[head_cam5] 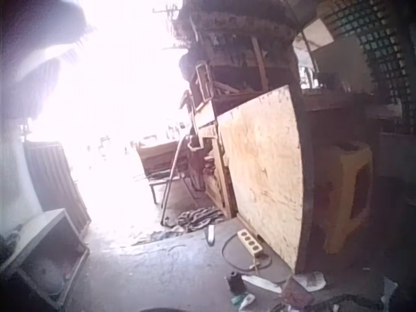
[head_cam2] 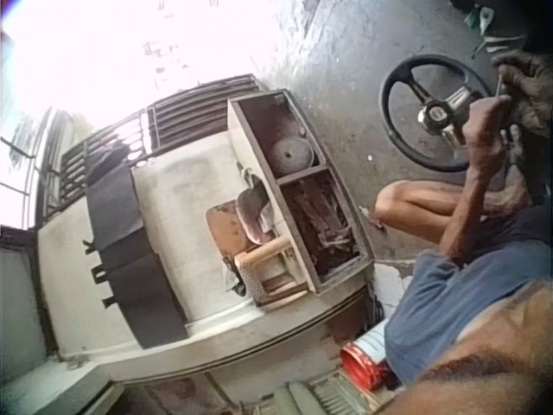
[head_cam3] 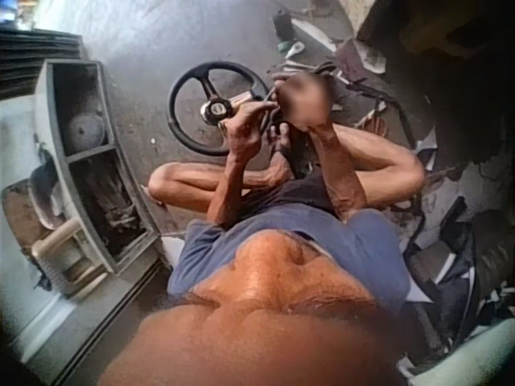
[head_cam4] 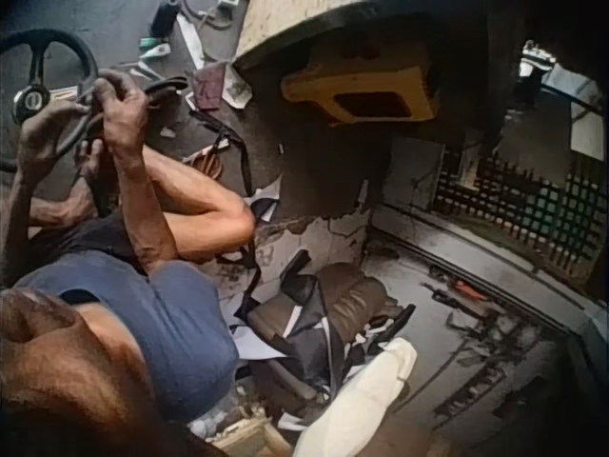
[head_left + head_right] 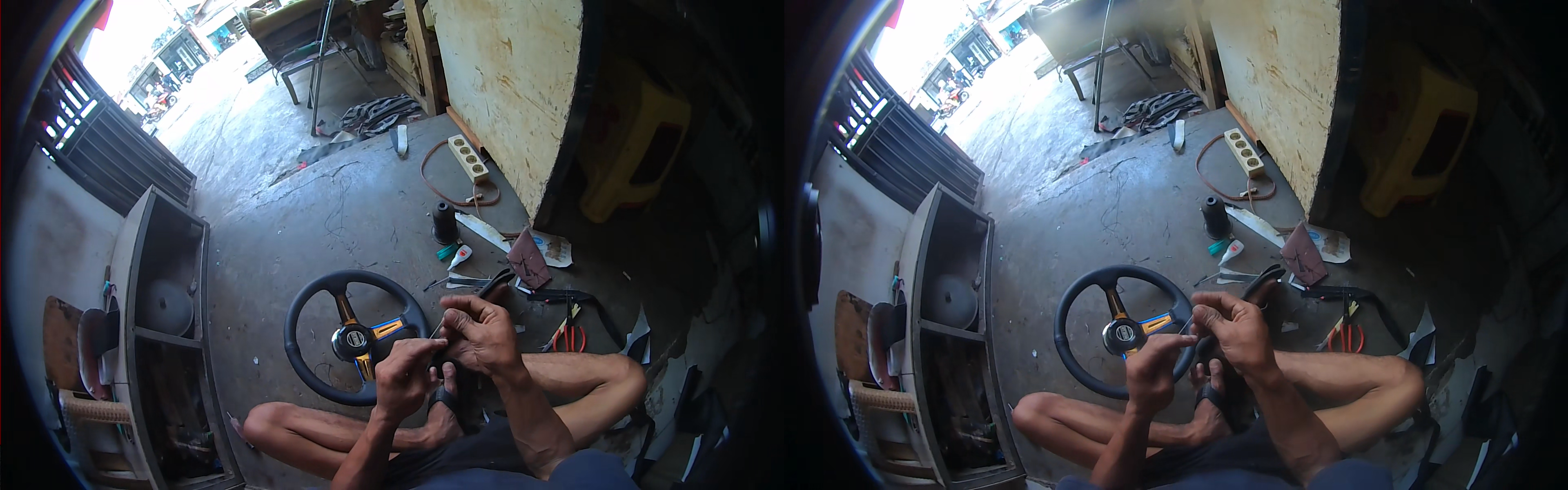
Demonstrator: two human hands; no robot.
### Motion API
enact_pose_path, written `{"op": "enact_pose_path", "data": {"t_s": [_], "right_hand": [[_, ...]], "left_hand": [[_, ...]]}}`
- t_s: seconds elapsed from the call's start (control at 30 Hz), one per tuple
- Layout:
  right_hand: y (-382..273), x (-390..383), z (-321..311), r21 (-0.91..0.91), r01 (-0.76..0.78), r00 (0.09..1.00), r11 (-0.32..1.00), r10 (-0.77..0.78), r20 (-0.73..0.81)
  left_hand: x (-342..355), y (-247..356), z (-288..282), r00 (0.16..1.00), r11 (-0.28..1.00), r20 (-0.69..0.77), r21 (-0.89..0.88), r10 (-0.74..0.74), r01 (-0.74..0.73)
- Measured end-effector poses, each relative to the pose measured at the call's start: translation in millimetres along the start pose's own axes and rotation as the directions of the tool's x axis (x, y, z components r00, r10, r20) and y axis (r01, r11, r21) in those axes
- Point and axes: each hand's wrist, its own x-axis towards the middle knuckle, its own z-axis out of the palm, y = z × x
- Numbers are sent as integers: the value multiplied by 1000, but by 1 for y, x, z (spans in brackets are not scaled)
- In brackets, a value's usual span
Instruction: The person is reupholstering a steering wheel by sewing a cover onto its rim with a needle and thread. They use a lighter to melt thread ends and scissors to trim the material while holding the wheel in their lap.
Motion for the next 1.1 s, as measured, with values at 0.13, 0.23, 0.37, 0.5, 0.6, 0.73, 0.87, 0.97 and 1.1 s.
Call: {"op": "enact_pose_path", "data": {"t_s": [0.13,0.23,0.37,0.5,0.6,0.73,0.87,0.97,1.1], "right_hand": [[-2,-3,0,25,-49,997,998,48,53],[-6,-6,3,-221,-20,1000,975,22,7],[-5,-13,10,-274,8,996,962,17,89],[-3,-15,10,-199,77,994,977,-61,87],[-4,-14,3,-116,39,986,993,-19,163],[-16,-15,1,-108,-63,968,992,87,236],[-24,-14,-4,-194,-163,935,967,215,282],[-19,-15,-4,-303,-103,934,948,197,298],[-14,-17,1,-377,-78,949,923,185,256]], "left_hand": [[-4,-13,0,994,977,-54,-197,-93,80],[-1,-5,-7,988,987,-147,158,44,-20],[2,-3,0,989,967,-134,238,-57,88],[4,1,7,840,792,-123,-430,-528,434],[9,2,-1,846,652,15,-630,-534,423],[13,-1,-12,847,635,143,-600,-512,486],[20,2,-20,823,688,283,-453,-493,568],[16,-4,-18,780,629,306,-465,-546,623],[8,-9,-5,785,636,154,-503,-600,585]]}}
